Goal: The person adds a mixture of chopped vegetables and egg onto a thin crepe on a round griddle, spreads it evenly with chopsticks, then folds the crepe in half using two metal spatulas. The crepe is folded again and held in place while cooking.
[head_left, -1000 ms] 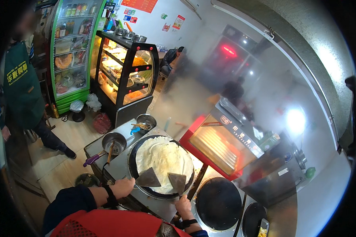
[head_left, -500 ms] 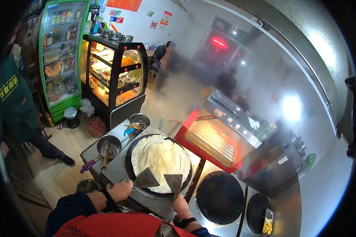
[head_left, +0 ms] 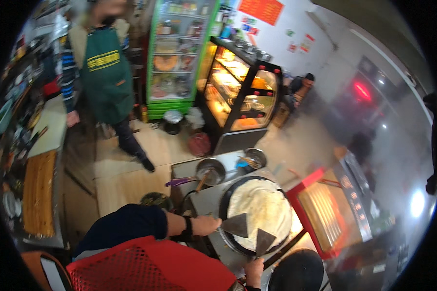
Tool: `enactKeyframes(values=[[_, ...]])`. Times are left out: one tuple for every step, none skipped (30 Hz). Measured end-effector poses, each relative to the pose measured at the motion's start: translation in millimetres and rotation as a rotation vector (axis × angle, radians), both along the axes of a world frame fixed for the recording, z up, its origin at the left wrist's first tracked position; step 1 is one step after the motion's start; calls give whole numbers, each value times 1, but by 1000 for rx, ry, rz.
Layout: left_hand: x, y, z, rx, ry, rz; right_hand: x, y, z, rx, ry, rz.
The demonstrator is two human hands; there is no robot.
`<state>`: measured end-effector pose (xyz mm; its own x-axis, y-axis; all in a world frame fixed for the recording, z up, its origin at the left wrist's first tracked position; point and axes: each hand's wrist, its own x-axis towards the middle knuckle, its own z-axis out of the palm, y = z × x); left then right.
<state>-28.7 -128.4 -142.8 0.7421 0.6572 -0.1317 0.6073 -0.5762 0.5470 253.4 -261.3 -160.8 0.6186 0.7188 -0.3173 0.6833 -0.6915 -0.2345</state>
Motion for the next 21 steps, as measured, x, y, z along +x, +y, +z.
enactKeyframes(values=[[-1,-1,-2,21,-14,3,0,0,-1,-40,-25,5],[0,-3,-3,-31,17,6,0,2,-3,-7,-10,-27],[0,-1,-3,-83,70,10,1,3,-6,2,-4,-42],[1,-2,-3,-43,83,1,2,4,-8,12,-7,-39],[0,-1,-3,-5,26,1,3,7,-12,20,-19,-23],[1,-1,-3,-55,-7,15,4,8,-15,25,-24,-5],[1,-1,-2,-148,-13,49,6,10,-18,24,-27,11],[-1,1,0,-215,8,38,8,11,-22,23,-32,28],[-1,0,1,-80,46,-25,9,13,-25,21,-33,42],[-1,-1,2,-71,44,-15,11,14,-28,19,-36,52],[-1,-2,4,-69,42,-7,13,14,-30,15,-41,64],[-2,-3,5,-151,24,18,15,15,-33,14,-47,76],[-2,-2,6,-232,6,43,17,16,-35,7,-51,92],[-1,-2,7,-341,-18,97,19,16,-37,0,-59,108],[-1,-3,8,-297,7,67,21,17,-40,-3,-64,123],[0,-3,8,-281,25,67,24,17,-43,-10,-72,142],[1,-3,8,-290,42,85,26,17,-46,-15,-83,161],[2,-4,8,-250,50,70,29,17,-49,-22,-95,182],[2,-4,7,-234,58,73,32,17,-53,-31,-109,206],[2,-5,6,-220,66,76,36,17,-57,-41,-123,237],[2,-5,4,-237,27,74,39,16,-62,-51,-143,271]])
